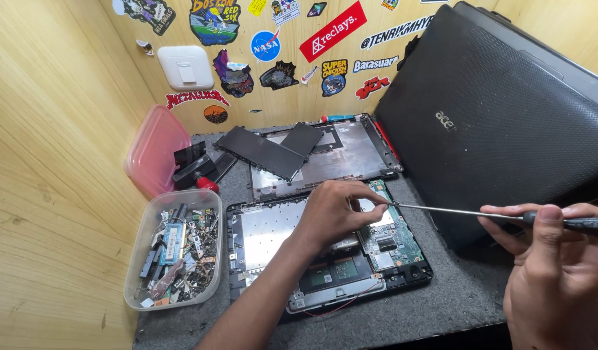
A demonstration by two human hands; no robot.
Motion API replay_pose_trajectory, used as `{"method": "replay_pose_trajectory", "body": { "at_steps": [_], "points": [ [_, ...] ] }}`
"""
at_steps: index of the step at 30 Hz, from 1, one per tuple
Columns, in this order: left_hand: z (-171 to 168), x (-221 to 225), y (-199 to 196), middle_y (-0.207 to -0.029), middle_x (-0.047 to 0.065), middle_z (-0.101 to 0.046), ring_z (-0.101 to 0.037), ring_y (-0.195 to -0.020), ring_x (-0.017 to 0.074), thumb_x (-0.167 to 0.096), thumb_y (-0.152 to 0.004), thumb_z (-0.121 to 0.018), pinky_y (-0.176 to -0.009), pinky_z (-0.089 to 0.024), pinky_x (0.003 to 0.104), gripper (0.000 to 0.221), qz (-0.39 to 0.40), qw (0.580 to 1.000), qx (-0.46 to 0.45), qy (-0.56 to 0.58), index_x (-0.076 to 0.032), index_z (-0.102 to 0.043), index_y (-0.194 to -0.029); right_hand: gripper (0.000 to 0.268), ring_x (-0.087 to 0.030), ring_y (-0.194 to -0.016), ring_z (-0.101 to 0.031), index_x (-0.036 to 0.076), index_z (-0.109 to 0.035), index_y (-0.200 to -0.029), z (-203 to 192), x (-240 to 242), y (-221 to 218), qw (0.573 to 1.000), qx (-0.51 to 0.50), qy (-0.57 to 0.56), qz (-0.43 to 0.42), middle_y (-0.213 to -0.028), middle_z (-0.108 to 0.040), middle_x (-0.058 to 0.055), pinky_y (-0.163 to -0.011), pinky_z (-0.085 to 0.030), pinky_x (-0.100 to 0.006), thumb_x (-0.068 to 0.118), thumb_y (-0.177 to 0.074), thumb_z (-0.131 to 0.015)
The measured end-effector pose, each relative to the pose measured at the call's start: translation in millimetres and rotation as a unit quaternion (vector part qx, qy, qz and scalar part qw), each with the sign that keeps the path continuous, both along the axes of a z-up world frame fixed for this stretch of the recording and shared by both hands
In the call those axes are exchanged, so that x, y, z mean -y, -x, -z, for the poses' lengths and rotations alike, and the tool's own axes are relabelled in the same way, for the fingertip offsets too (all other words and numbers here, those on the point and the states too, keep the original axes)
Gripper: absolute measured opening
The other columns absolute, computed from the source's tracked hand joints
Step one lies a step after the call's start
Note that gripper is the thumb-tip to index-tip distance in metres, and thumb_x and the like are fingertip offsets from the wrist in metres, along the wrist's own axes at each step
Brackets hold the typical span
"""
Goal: Securing a motherboard into a laptop chassis using a screwdriver and small screws.
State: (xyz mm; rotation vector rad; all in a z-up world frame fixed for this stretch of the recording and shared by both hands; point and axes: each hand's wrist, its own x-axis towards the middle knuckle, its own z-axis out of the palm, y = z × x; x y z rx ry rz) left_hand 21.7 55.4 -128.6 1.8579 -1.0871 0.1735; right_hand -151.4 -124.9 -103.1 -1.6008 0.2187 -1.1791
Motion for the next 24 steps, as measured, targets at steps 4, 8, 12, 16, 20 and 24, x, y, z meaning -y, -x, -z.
{"method": "replay_pose_trajectory", "body": {
  "at_steps": [4,8,12,16,20,24],
  "points": [
    [3.2,-1.2,-2.3,-0.087,-0.007,-0.079,-0.065,-0.058,0.0093,-0.030,-0.086,-0.075,-0.056,-0.053,0.027,0.009,-0.004,0.999,0.033,-0.011,-0.023,-0.080,-0.085,0.010,-0.038,-0.097,-0.072,0.011,-0.032,-0.130,-3.6,-0.9,0.4,0.999,-0.001,0.027,-0.029,-0.106,-0.058,-0.024,-0.088,-0.069,-0.046,0.009,-0.127,-0.041],
    [9.2,-1.2,-6.3,-0.086,-0.008,-0.079,-0.065,-0.055,0.0088,-0.032,-0.087,-0.075,-0.055,-0.054,0.026,0.009,-0.006,0.999,0.052,-0.013,-0.026,-0.081,-0.087,0.015,-0.040,-0.097,-0.073,0.005,-0.034,-0.128,-12.3,7.4,-0.2,0.994,-0.024,0.055,-0.094,-0.103,-0.062,-0.028,-0.091,-0.068,-0.046,0.006,-0.119,-0.045],
    [0.0,-3.0,-4.5,-0.084,-0.006,-0.079,-0.064,-0.056,0.0099,-0.026,-0.087,-0.075,-0.051,-0.048,0.025,0.008,-0.005,0.999,0.020,0.027,-0.020,-0.080,-0.086,0.011,-0.039,-0.099,-0.074,-0.001,-0.039,-0.123,-18.4,7.1,-1.9,0.994,-0.020,0.072,-0.075,-0.107,-0.062,-0.029,-0.089,-0.069,-0.042,0.005,-0.123,-0.048],
    [-3.2,-2.9,-1.3,-0.094,-0.008,-0.078,-0.060,-0.055,0.0079,-0.037,-0.085,-0.075,-0.053,-0.046,0.026,0.020,-0.017,1.000,-0.019,0.015,-0.025,-0.078,-0.101,0.012,-0.039,-0.101,-0.074,0.000,-0.038,-0.125,-18.8,13.8,-5.9,0.995,-0.019,0.075,-0.070,-0.108,-0.061,-0.029,-0.090,-0.069,-0.043,0.006,-0.124,-0.049],
    [-4.5,-5.2,-6.1,-0.121,-0.006,-0.069,-0.058,-0.060,0.0057,-0.053,-0.079,-0.076,-0.057,-0.052,0.027,0.076,-0.072,0.992,-0.079,-0.072,-0.036,-0.049,-0.148,0.020,-0.034,-0.109,-0.072,0.010,-0.034,-0.133,-24.2,47.4,-16.2,0.994,-0.054,0.090,-0.040,-0.118,-0.059,-0.021,-0.098,-0.067,-0.037,0.029,-0.133,-0.041],
    [8.4,-3.5,-11.3,-0.115,0.002,-0.065,-0.063,-0.106,0.0218,-0.052,-0.089,-0.067,-0.068,-0.057,0.038,0.042,-0.072,0.992,0.028,-0.098,-0.032,-0.071,-0.126,0.016,-0.030,-0.096,-0.074,0.010,-0.037,-0.131,-49.1,38.4,-19.9,0.985,-0.115,0.125,-0.025,-0.104,-0.064,-0.018,-0.089,-0.063,-0.032,0.024,-0.133,-0.043]
  ]
}}
